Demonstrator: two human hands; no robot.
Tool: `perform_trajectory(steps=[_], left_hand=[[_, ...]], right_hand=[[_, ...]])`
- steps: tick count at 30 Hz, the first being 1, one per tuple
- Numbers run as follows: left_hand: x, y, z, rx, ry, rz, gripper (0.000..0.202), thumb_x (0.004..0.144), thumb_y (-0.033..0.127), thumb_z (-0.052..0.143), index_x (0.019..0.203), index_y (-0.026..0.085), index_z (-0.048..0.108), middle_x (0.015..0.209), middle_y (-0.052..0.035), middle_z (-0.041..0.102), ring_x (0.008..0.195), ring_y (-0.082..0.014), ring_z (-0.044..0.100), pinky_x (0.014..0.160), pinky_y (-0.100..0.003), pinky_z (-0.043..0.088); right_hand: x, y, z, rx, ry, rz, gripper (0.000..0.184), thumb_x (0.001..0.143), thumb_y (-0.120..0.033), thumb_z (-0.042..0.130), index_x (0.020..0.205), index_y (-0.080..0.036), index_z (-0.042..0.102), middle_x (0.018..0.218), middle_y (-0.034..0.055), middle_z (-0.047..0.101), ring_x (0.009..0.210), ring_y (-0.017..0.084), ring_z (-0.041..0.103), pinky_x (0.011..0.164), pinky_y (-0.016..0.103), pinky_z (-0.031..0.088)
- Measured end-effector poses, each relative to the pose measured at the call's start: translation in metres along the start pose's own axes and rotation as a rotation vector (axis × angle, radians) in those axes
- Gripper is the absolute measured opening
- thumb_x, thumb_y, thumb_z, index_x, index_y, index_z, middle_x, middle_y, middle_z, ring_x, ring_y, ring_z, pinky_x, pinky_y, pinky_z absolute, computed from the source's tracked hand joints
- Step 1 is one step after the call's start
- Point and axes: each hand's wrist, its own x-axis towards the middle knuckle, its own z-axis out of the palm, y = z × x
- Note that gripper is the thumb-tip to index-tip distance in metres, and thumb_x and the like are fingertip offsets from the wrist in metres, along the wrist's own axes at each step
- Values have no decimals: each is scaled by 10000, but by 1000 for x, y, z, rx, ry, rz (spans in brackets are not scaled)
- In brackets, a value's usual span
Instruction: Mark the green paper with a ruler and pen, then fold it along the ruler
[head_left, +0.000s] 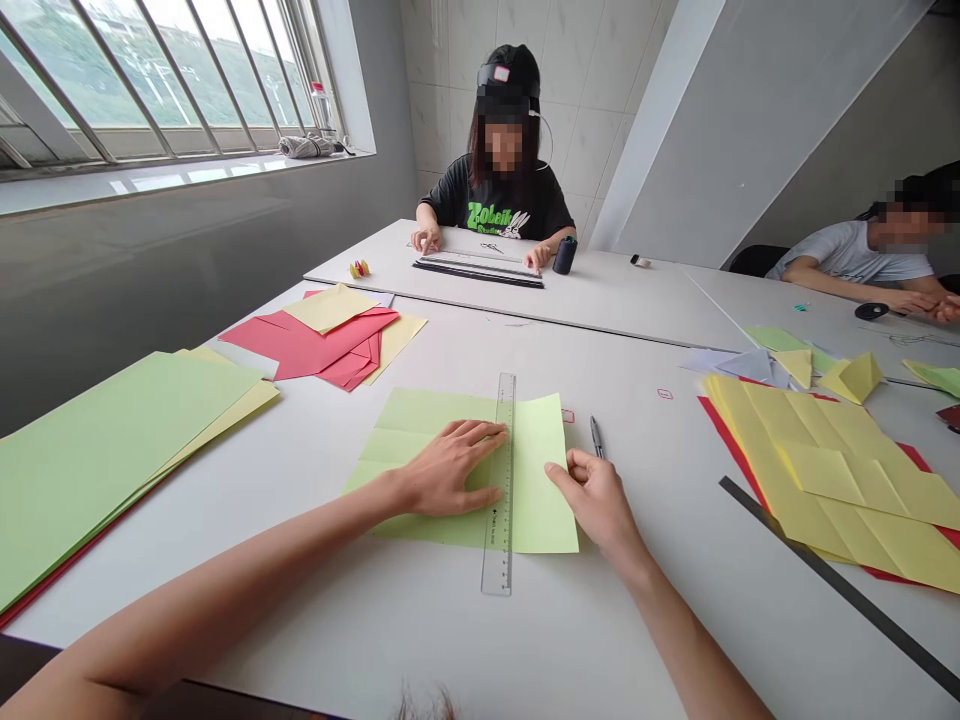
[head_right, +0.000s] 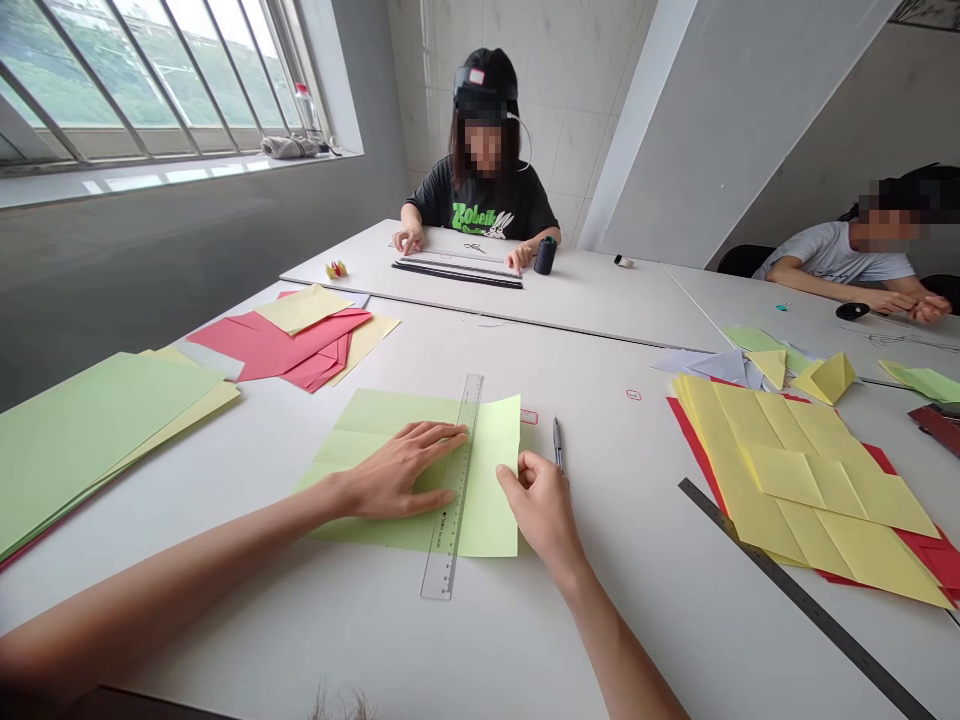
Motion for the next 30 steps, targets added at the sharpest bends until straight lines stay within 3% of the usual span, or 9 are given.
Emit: perform_trajectory(steps=[3, 9, 19, 30], left_hand=[[1, -1, -1, 3, 2, 9, 691, 892, 532, 615, 1487, 221, 454, 1543, -113, 438, 1408, -351, 404, 1184, -520, 293], [4, -4, -3, 26, -5, 3, 680, 853, 585, 654, 1421, 231, 534, 1514, -108, 472, 1444, -374, 352, 1211, -566, 230], [1, -6, -1, 56, -6, -21, 724, 861, 650, 623, 1447, 235, 530, 1599, -97, 360, 1511, -366, 225, 1235, -567, 166], [2, -4, 0, 84, 1, -36, 645, 866, 579, 638, 1416, 253, 561, 1581, -68, 399, 1512, -324, 246, 1257, -538, 129]], right_hand=[[-3, -2, 2, -19, -80, 10, 342, 797, -448, 627, 645, -230, 411, 574, -46, 443, 535, 111, 338, 491, 249, 293], [-9, -18, 12, -46, -68, -9, 380, 844, -409, 570, 676, -245, 270, 552, -82, 303, 523, 99, 230, 474, 251, 220], [-8, -30, 30, -31, -128, 31, 302, 860, -388, 529, 711, -249, 306, 586, -77, 330, 530, 107, 265, 485, 257, 231], [-15, -47, 56, -215, -62, 30, 298, 890, -305, 461, 700, -249, 239, 547, -77, 315, 519, 131, 286, 501, 266, 205]])
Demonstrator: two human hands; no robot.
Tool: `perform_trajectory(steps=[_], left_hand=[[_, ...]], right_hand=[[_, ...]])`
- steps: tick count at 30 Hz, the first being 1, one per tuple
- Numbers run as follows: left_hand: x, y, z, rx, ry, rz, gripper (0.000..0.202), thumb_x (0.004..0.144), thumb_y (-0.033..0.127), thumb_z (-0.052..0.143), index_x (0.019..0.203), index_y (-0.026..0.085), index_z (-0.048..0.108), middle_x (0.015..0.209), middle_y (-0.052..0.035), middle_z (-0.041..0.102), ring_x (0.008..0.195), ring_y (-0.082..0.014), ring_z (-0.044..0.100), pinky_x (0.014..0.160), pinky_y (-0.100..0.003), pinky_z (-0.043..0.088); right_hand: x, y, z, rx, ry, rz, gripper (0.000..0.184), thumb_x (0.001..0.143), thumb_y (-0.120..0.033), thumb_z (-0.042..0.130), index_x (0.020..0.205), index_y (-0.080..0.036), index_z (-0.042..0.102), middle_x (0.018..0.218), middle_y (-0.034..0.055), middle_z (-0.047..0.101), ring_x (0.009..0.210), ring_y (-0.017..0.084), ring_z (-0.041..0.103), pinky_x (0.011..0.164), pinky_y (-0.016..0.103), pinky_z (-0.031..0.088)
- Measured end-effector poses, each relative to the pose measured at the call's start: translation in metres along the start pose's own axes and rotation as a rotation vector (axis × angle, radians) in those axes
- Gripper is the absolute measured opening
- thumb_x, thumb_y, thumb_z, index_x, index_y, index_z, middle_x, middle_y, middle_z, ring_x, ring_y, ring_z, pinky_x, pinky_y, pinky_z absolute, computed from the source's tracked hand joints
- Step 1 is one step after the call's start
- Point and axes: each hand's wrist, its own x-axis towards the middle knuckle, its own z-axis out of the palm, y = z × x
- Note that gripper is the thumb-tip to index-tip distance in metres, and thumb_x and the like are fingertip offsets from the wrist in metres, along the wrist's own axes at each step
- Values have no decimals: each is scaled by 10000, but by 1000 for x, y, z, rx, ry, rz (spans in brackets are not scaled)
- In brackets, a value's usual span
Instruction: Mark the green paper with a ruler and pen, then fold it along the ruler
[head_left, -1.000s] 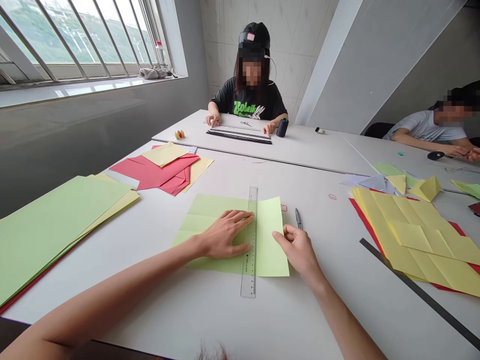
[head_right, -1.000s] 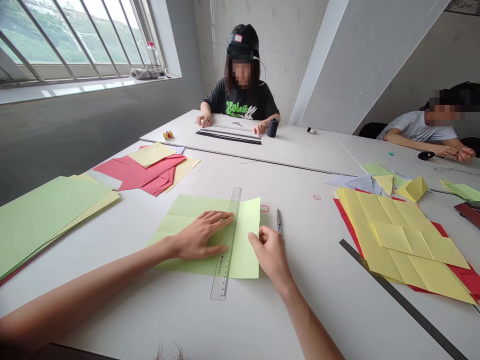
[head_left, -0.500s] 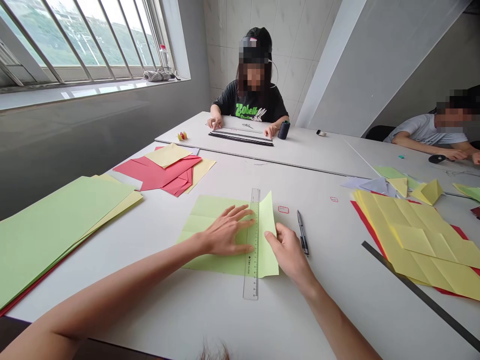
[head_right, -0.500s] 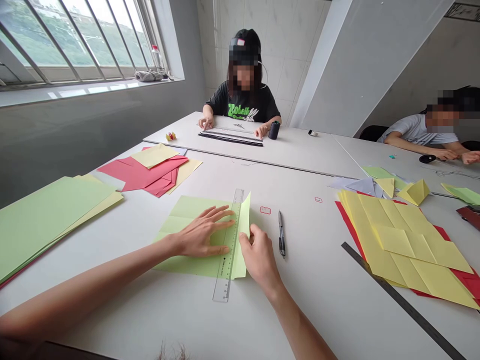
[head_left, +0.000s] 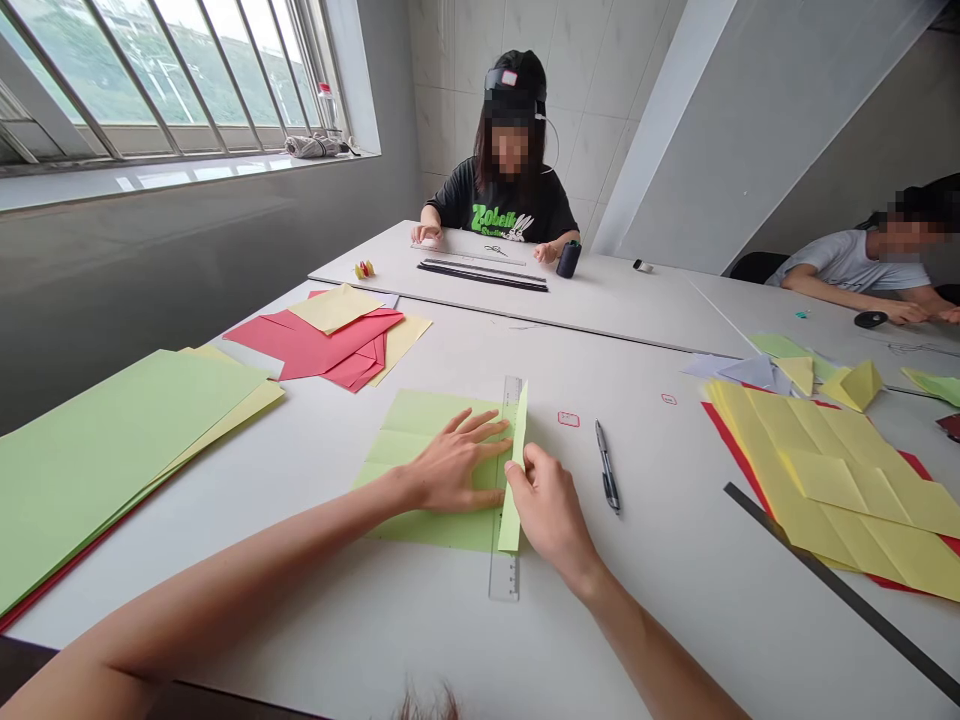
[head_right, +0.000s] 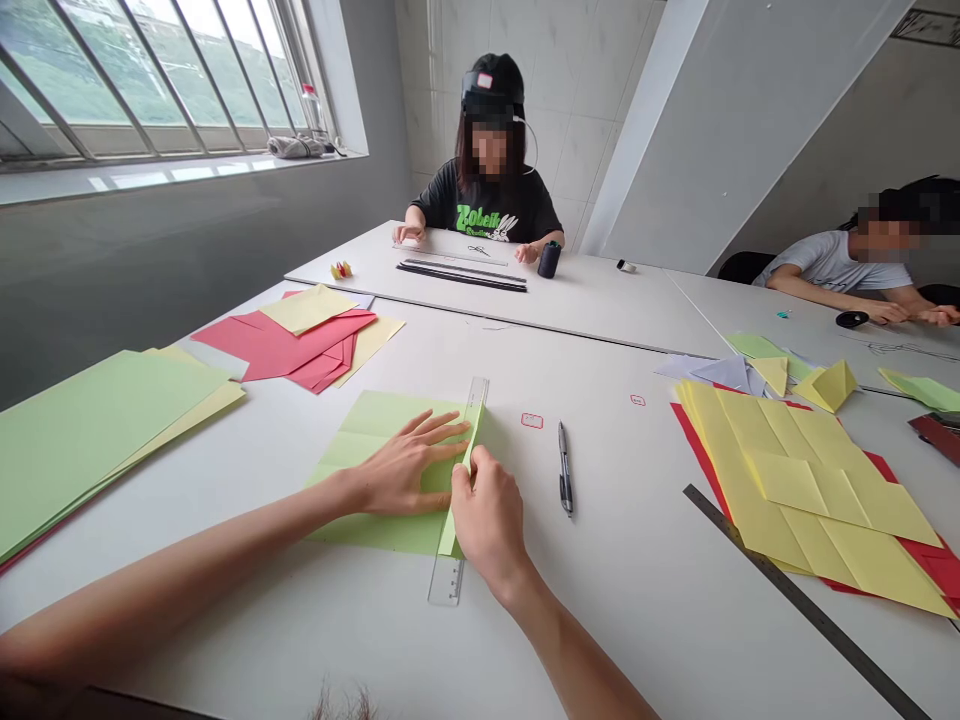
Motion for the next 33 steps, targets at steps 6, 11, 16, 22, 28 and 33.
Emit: perform_trajectory(steps=[6, 11, 16, 22, 28, 33], left_hand=[[0, 0, 0, -21, 3, -11, 634, 858, 597, 641, 1394, 262, 582, 1580, -55, 403, 1510, -322, 255, 1261, -524, 133], [1, -3, 0, -44, -19, -7, 710, 841, 633, 643, 1430, 246, 555, 1596, -74, 371, 1516, -327, 234, 1258, -540, 110], [0, -4, 3, -76, 3, 7, 720, 851, 627, 628, 1447, 236, 525, 1592, -83, 378, 1502, -336, 263, 1254, -545, 118], [-1, -1, 1, -43, 43, 81, 243, 815, 386, 630, 1006, 243, 673, 1205, -61, 659, 1295, -291, 516, 1264, -492, 110], [-1, 0, -1, -45, 46, 88, 192, 818, 372, 605, 950, 240, 647, 1159, -54, 657, 1294, -287, 510, 1265, -493, 99], [-2, -3, 4, -74, 56, 37, 576, 853, 552, 626, 1315, 219, 539, 1482, -104, 505, 1445, -302, 370, 1263, -506, 121]], right_hand=[[-5, 10, -6, 115, -19, -31, 339, 940, -451, 459, 702, -246, 332, 584, -61, 374, 551, 139, 340, 520, 271, 234], [6, 32, -18, 374, 43, -90, 298, 981, -476, 378, 873, -246, 533, 870, 8, 619, 768, 176, 542, 676, 280, 409], [18, 42, -8, 352, 23, -165, 128, 939, -358, 431, 983, -256, 496, 954, 22, 661, 750, 187, 583, 638, 294, 428], [11, 42, 17, 144, 55, -298, 98, 877, -198, 362, 931, -267, 406, 711, 13, 578, 1237, 263, 560, 771, 319, 453], [11, 44, 15, 139, 42, -314, 131, 849, -169, 372, 924, -268, 410, 746, 26, 607, 1323, 244, 511, 916, 359, 454], [28, 43, -7, 286, 20, -227, 35, 887, -263, 428, 921, -270, 422, 787, 4, 652, 999, 241, 666, 713, 303, 483]])
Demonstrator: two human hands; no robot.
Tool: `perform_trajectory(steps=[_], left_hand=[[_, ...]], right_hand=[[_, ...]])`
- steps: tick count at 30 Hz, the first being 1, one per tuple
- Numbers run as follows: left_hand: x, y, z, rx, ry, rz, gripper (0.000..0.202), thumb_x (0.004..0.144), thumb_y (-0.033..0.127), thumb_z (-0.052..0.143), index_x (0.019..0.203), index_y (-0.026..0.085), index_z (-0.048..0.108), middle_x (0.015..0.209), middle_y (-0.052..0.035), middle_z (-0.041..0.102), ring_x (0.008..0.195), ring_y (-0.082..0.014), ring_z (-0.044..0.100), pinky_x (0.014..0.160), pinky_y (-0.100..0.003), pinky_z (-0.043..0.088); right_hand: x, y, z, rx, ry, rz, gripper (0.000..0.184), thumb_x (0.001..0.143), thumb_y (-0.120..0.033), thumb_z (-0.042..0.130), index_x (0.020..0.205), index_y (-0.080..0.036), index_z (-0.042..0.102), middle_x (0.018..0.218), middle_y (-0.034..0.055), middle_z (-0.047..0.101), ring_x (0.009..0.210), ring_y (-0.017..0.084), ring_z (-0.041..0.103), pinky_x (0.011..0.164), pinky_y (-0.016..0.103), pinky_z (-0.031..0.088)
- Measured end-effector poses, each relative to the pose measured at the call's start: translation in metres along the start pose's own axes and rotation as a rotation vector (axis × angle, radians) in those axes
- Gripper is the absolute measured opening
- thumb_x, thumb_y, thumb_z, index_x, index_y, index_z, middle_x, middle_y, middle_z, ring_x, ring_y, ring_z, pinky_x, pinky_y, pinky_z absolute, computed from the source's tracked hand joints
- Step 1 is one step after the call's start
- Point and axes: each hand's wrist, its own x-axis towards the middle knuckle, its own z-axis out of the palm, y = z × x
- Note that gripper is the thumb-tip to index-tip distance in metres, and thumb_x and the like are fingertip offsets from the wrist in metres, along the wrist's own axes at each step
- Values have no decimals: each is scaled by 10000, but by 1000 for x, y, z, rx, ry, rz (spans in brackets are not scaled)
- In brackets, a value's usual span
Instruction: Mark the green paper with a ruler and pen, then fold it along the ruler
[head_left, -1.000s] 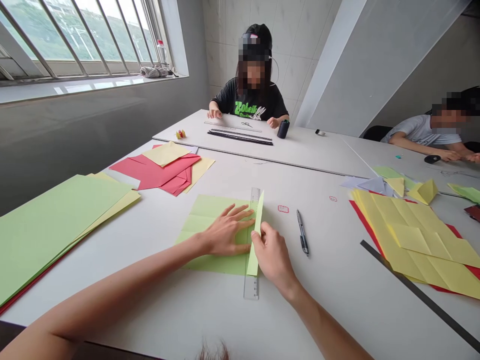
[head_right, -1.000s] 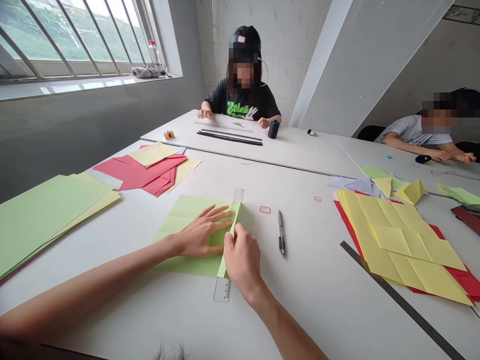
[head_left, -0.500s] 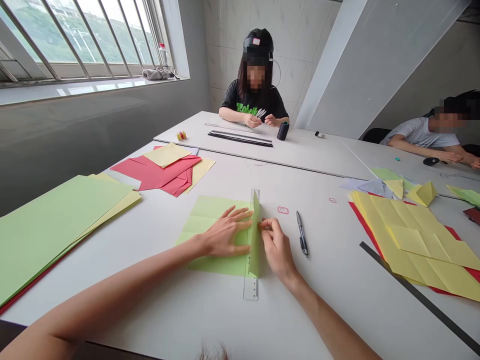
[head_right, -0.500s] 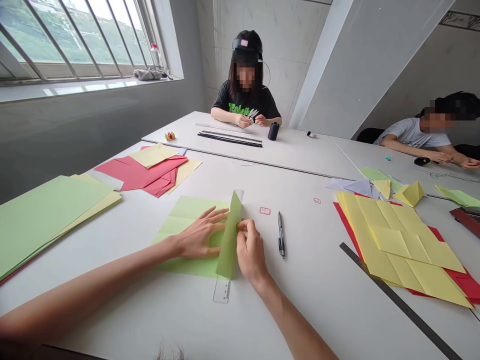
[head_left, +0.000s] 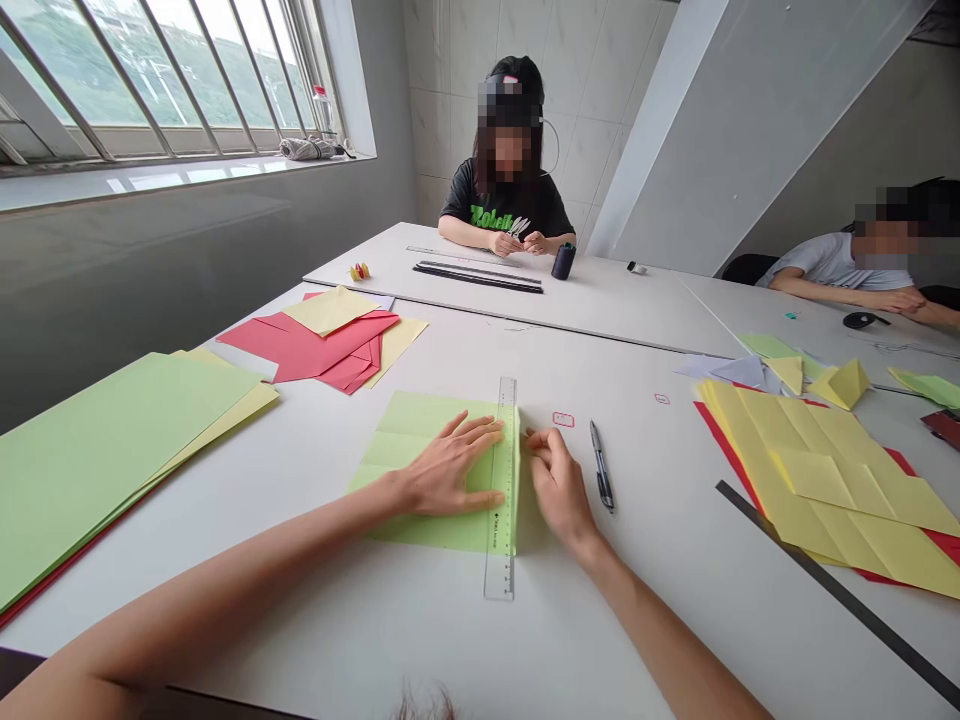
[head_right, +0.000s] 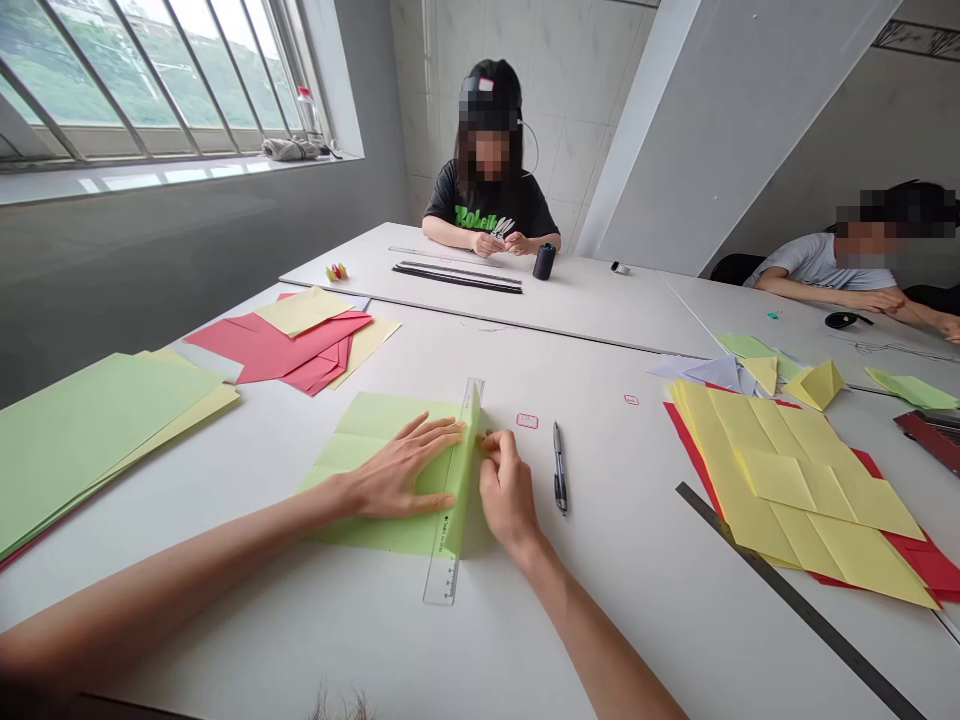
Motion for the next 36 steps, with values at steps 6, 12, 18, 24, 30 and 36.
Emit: perform_trajectory(steps=[6, 12, 18, 24, 30, 36], left_hand=[[0, -1, 1, -5, 2, 0, 494, 853, 554, 631, 1195, 207, 546, 1497, -119, 486, 1433, -303, 384, 1261, -502, 120], [1, 2, -4, 13, -28, 44, 238, 829, 417, 597, 986, 238, 598, 1168, -63, 648, 1192, -278, 574, 1260, -507, 86], [-1, 1, -1, -5, -7, 1, 337, 847, 520, 627, 999, 224, 574, 1411, -97, 562, 1421, -292, 402, 1258, -498, 137], [-1, 0, -1, 0, 0, -4, 374, 858, 565, 619, 988, 216, 586, 1469, -104, 519, 1422, -294, 401, 1256, -490, 152], [1, 1, -4, 24, -38, 36, 283, 825, 404, 603, 1053, 239, 636, 1187, -67, 669, 1228, -283, 565, 1268, -487, 63], [-2, 0, -1, -10, 5, -8, 406, 869, 608, 604, 946, 213, 550, 1524, -127, 461, 1442, -285, 383, 1257, -505, 151]], right_hand=[[24, 8, 8, -73, -4, -106, 106, 825, -170, 391, 858, -267, 364, 907, 33, 659, 823, 210, 642, 660, 306, 477], [25, 19, 28, -227, 65, -246, 230, 717, -62, 363, 836, -257, 348, 1047, 139, 647, 1142, 265, 609, 902, 399, 475], [33, 12, 7, -139, 40, -102, 119, 828, -152, 368, 853, -268, 359, 925, 50, 659, 954, 229, 649, 749, 330, 488], [43, 9, 16, -243, 45, -185, 93, 843, -174, 349, 824, -265, 354, 864, 34, 598, 801, 209, 567, 762, 357, 476], [49, 13, 27, -257, 39, -237, 200, 757, -74, 364, 779, -267, 316, 843, 53, 556, 1023, 242, 571, 1028, 443, 391], [26, 6, -1, -145, -52, -115, 92, 904, -222, 350, 897, -258, 434, 954, 45, 657, 845, 211, 623, 685, 321, 495]])
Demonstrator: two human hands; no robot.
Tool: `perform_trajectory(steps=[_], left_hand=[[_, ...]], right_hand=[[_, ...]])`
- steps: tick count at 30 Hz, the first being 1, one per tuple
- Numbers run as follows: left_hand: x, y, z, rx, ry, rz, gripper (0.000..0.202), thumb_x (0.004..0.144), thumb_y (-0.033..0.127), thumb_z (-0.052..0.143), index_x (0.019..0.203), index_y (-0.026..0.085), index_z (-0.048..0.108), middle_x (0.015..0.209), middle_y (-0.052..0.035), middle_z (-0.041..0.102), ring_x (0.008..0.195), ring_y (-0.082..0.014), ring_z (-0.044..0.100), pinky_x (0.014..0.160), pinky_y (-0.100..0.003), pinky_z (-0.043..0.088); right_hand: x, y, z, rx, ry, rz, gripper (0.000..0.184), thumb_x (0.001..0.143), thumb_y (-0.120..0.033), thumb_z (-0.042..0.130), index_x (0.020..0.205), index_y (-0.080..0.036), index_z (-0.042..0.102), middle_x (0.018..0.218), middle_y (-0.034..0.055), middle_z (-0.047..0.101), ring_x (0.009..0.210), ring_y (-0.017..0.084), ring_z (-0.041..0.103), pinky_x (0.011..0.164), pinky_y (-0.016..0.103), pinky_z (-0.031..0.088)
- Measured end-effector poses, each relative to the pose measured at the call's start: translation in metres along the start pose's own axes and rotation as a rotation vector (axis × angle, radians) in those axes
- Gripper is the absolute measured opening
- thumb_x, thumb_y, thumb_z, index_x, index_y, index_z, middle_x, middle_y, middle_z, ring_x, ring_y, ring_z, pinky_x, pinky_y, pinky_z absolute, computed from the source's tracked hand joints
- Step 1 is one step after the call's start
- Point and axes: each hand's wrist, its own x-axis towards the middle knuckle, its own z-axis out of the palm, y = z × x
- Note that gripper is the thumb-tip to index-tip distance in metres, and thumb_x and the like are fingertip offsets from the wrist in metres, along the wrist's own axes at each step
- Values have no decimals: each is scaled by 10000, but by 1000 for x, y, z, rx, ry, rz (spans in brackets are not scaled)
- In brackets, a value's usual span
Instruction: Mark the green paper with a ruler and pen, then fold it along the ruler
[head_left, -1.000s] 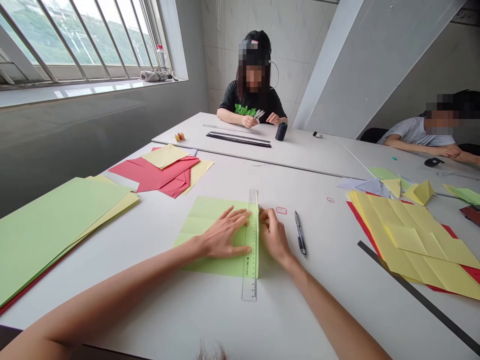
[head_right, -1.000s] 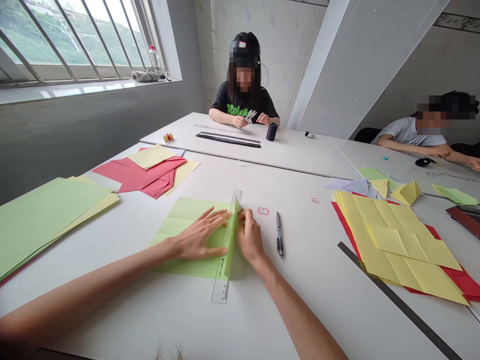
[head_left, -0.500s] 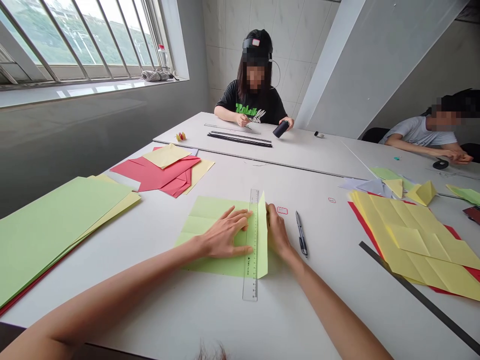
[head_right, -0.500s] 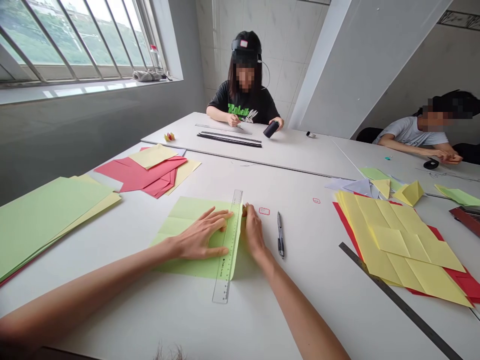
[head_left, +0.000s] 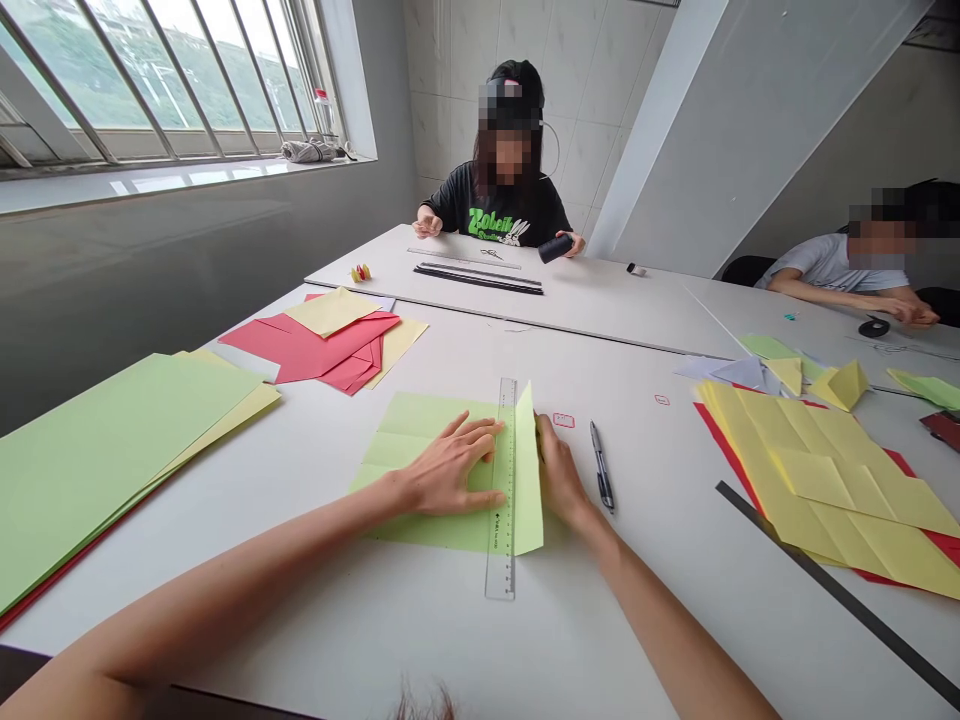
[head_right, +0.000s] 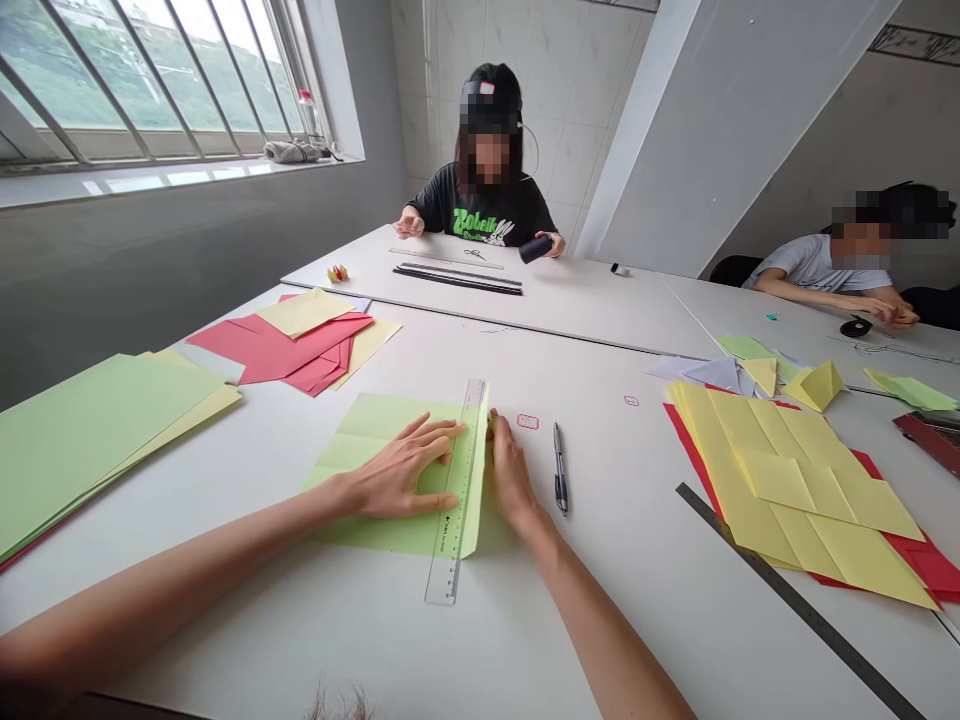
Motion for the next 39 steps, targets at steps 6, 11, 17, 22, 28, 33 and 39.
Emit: perform_trajectory(steps=[6, 11, 17, 22, 28, 33, 39], left_hand=[[0, -1, 2, 2, 5, 2, 457, 873, 662, 584, 950, 213, 555, 1541, -127, 444, 1461, -279, 359, 1259, -500, 149], [0, 0, 0, -3, 6, 8, 392, 864, 592, 614, 976, 217, 582, 1472, -108, 521, 1448, -287, 377, 1253, -511, 165], [0, 0, -1, 2, 0, 6, 378, 860, 576, 620, 965, 217, 567, 1453, -111, 537, 1447, -288, 377, 1253, -508, 158], [1, 0, 1, 8, 11, 11, 370, 861, 570, 612, 978, 221, 578, 1461, -103, 523, 1422, -292, 402, 1256, -497, 139], [3, 2, -2, 27, -35, 41, 211, 807, 383, 608, 972, 254, 639, 1105, -40, 673, 1152, -277, 597, 1266, -487, 79], [1, 2, -2, 13, -12, 18, 264, 846, 468, 623, 961, 232, 597, 1348, -73, 601, 1362, -287, 466, 1261, -491, 120], [2, 0, 1, 16, 4, 10, 359, 858, 563, 611, 958, 221, 563, 1442, -101, 536, 1417, -296, 404, 1258, -503, 129]], right_hand=[[-10, -7, -6, 104, -29, 34, 198, 956, -312, 314, 953, -254, 503, 975, 33, 683, 828, 199, 614, 606, 284, 450], [16, 2, 6, 34, 28, 13, 67, 845, -232, 375, 839, -255, 437, 960, 55, 670, 911, 225, 633, 763, 345, 493], [3, 2, 5, 29, 22, 14, 92, 784, -173, 414, 822, -256, 414, 1074, 81, 668, 1100, 245, 616, 881, 368, 483], [-26, -3, 6, 51, -14, -6, 138, 812, -143, 381, 863, -262, 429, 978, 39, 664, 934, 217, 644, 766, 331, 504], [-26, 4, 26, -52, 44, -150, 237, 732, -41, 347, 791, -271, 338, 897, 62, 596, 1261, 232, 540, 1067, 425, 403], [-33, -2, 9, 44, -17, 15, 194, 772, -81, 360, 829, -265, 379, 1051, 64, 641, 1190, 225, 588, 948, 370, 485], [-57, -10, 5, 93, -68, 33, 148, 821, -119, 370, 851, -262, 389, 1007, 51, 664, 1108, 238, 644, 828, 351, 532]])
